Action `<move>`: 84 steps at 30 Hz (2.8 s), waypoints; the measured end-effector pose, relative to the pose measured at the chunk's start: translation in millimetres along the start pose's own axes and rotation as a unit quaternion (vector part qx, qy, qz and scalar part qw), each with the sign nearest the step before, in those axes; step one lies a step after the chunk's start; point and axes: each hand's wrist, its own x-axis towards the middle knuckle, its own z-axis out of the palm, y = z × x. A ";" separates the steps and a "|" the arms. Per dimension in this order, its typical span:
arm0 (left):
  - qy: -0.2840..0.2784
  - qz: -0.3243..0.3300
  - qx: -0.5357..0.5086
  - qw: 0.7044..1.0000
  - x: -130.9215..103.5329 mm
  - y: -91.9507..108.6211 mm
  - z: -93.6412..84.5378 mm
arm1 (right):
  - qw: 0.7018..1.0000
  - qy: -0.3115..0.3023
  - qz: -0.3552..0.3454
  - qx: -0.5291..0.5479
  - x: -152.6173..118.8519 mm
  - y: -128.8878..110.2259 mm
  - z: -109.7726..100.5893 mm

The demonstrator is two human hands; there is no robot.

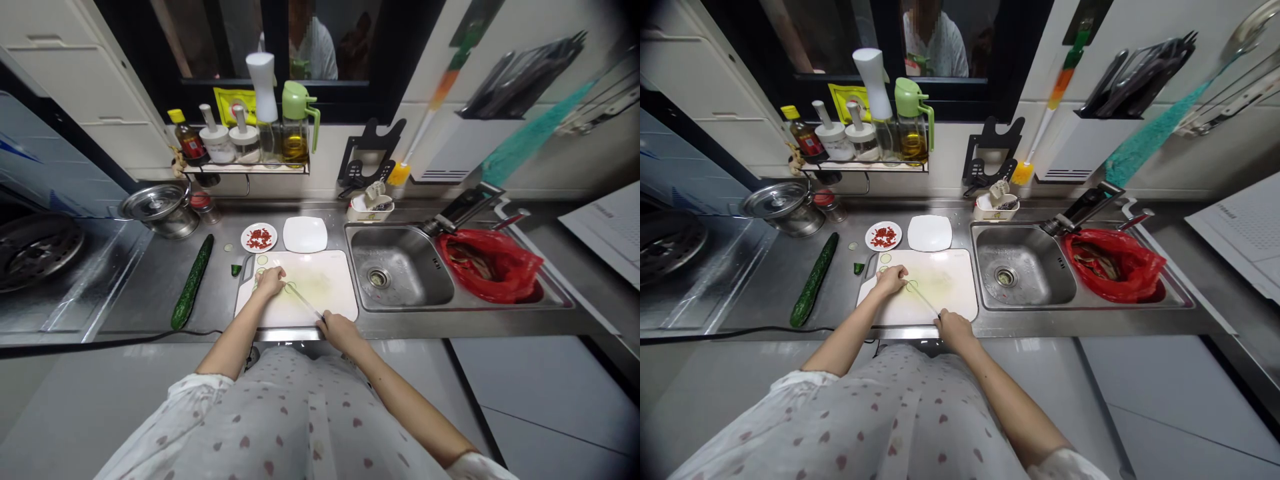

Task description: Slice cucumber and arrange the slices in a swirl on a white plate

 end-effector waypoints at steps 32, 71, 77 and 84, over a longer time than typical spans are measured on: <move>-0.006 -0.003 -0.015 1.000 0.9 -1.2 -2.2 | 1.000 -0.014 0.005 0.009 3.2 -0.8 -0.4; -0.002 -0.005 -0.005 1.000 3.0 -2.8 -1.1 | 0.989 -0.041 -0.047 -0.131 8.3 -14.1 -63.8; -0.005 -0.003 -0.005 1.000 3.6 -3.2 -0.7 | 0.988 -0.028 -0.052 -0.139 8.6 -16.4 -64.8; -0.002 -0.005 -0.010 1.000 1.3 -1.1 -2.4 | 0.997 0.007 -0.053 -0.064 5.4 5.9 -53.8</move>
